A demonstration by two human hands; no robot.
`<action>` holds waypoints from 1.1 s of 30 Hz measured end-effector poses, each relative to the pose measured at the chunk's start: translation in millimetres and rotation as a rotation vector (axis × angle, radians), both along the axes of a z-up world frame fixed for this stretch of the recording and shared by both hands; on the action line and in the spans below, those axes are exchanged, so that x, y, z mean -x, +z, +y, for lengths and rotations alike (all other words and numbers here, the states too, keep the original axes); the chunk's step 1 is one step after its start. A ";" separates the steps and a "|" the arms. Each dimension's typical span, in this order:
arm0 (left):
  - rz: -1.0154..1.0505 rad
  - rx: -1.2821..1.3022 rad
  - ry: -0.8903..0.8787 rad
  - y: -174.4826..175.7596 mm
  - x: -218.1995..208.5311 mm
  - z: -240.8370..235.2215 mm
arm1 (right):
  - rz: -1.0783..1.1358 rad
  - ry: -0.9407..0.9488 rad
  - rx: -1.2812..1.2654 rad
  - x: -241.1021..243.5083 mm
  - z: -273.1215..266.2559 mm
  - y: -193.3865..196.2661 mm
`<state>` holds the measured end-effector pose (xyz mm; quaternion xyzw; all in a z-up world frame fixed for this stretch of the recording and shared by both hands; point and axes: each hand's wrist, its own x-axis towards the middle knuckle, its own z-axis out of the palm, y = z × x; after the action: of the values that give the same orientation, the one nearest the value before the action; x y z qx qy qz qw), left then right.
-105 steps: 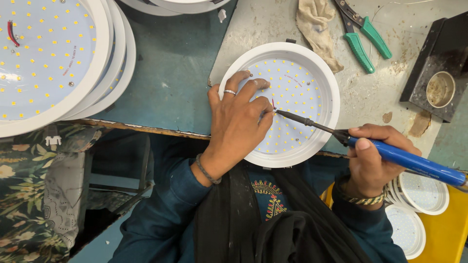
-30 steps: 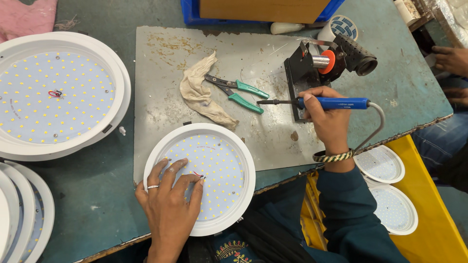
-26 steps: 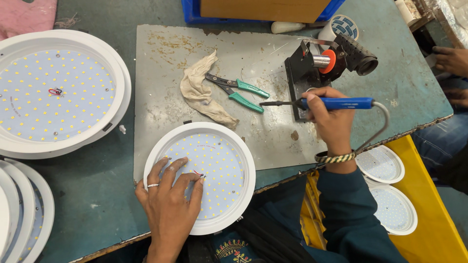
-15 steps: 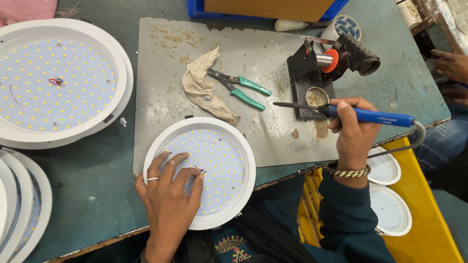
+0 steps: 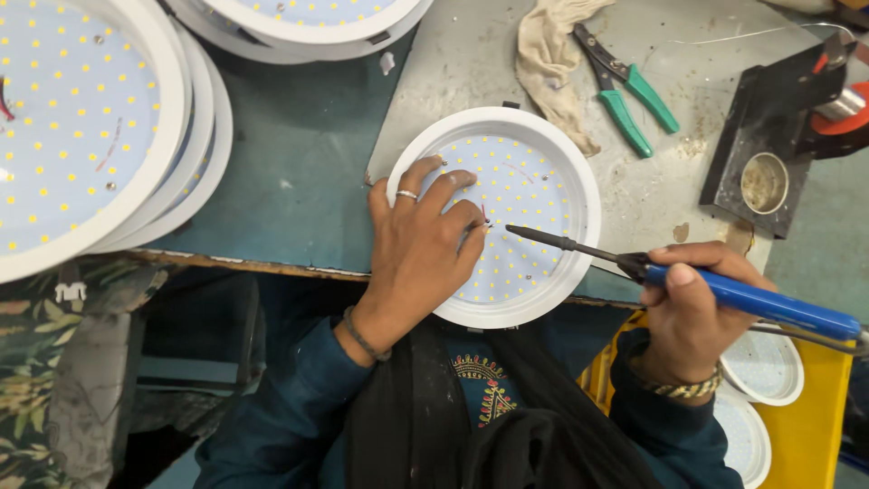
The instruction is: The person uses a soldering iron to attach wires to the circuit board of circular LED light panels. They work on multiple units, moving finished panels aside and picking up new ones from a stack.
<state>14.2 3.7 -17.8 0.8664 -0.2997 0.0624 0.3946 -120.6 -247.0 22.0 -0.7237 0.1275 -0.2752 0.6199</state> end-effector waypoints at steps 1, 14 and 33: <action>0.003 0.006 0.001 0.0 -0.4 0.0 | 0.016 0.020 0.006 -2.0 1.4 -1.2; 0.023 0.020 -0.012 -5.2 0.1 2.1 | -0.023 0.026 0.052 -3.9 -1.4 -9.2; 0.018 0.038 -0.007 -3.8 0.7 2.7 | 0.033 0.045 0.037 -4.2 1.5 -12.6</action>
<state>13.5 6.4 -21.6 0.8582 -0.2980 0.0589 0.4138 -116.5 -245.5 9.5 -0.7421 0.1163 -0.2515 0.6104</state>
